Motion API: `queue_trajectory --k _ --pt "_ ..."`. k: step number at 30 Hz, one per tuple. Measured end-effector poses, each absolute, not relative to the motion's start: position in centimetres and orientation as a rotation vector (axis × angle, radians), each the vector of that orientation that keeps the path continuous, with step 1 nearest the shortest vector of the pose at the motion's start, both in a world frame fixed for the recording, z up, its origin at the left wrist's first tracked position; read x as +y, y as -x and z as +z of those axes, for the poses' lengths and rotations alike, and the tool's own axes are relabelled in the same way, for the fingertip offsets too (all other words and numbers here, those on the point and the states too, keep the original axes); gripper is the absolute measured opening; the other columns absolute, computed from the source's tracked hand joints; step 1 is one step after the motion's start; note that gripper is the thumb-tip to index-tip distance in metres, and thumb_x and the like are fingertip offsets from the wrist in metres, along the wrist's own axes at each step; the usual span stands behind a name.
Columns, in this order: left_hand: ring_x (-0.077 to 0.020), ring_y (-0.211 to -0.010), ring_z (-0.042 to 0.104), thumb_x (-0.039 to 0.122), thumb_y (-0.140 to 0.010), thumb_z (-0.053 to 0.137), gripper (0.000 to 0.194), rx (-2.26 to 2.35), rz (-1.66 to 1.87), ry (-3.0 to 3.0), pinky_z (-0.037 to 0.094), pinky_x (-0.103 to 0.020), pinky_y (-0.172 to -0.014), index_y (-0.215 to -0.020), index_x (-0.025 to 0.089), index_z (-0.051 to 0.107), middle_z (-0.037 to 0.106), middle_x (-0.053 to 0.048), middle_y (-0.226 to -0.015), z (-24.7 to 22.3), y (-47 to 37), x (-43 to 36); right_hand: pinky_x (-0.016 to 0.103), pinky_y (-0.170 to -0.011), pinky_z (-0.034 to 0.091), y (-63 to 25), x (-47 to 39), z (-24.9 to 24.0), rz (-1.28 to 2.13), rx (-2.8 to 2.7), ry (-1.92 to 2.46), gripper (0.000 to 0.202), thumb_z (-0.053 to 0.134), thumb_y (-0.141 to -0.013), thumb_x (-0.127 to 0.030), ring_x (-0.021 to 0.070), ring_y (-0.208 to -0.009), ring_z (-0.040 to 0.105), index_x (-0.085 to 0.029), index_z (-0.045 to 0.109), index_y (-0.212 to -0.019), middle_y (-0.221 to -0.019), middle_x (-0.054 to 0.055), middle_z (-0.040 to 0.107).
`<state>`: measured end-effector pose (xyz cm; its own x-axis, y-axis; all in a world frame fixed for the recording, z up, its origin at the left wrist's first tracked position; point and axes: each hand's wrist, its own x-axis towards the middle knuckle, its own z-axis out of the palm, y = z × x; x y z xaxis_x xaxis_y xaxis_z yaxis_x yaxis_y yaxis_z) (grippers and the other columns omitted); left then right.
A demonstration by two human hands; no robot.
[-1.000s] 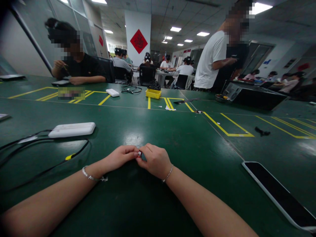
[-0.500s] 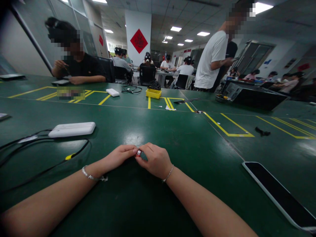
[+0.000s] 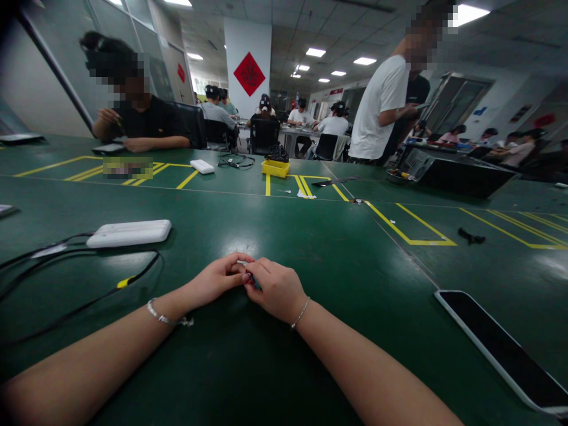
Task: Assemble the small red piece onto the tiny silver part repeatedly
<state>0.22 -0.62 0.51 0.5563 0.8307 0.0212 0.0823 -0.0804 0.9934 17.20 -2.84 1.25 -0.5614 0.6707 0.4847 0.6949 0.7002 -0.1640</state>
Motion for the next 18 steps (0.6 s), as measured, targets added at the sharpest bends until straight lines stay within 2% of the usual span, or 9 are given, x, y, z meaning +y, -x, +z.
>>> queue_trajectory --k 5,9,14,18 --pt "-0.0125 -0.073 0.055 0.021 -0.072 0.054 0.025 0.792 0.721 -1.586 0.041 -0.025 -0.069 -0.095 0.015 0.051 0.058 0.0 -0.078 0.55 -0.31 -0.6 0.025 -0.076 0.043 -17.24 -2.81 1.36 -0.036 -2.435 0.97 0.028 0.044 -0.077 -0.019 0.0143 -0.088 0.054 -0.019 0.052 -0.104 -0.099 0.005 0.058" --pt "-0.014 -0.075 0.056 0.024 -0.072 0.054 0.022 0.806 0.708 -1.561 0.042 -0.027 -0.072 -0.092 0.014 0.053 0.061 -0.001 -0.078 0.62 -0.23 -0.55 0.026 -0.078 0.043 -17.32 -2.82 1.46 -0.032 -2.396 0.977 0.035 0.043 -0.079 -0.021 0.0145 -0.089 0.054 -0.017 0.046 -0.114 -0.1 0.006 0.058" --pt "-0.0153 -0.083 0.057 0.024 -0.073 0.055 0.029 0.778 0.726 -1.447 0.041 -0.03 -0.079 -0.1 0.015 0.054 0.064 -0.003 -0.087 0.83 0.03 -0.4 0.028 -0.077 0.043 -17.45 -2.82 1.52 0.004 -2.325 1.015 0.027 0.044 -0.081 -0.027 0.015 -0.085 0.054 -0.016 0.05 -0.104 -0.093 0.006 0.06" --pt "-0.0139 -0.078 0.057 0.022 -0.073 0.054 0.015 0.828 0.745 -1.44 0.041 -0.031 -0.079 -0.085 0.013 0.058 0.064 -0.002 -0.08 1.31 0.06 -0.59 0.028 -0.077 0.043 -17.54 -2.77 1.63 0.052 -2.325 0.995 0.021 0.041 -0.083 -0.025 0.0145 -0.084 0.054 -0.017 0.054 -0.097 -0.09 0.005 0.06"
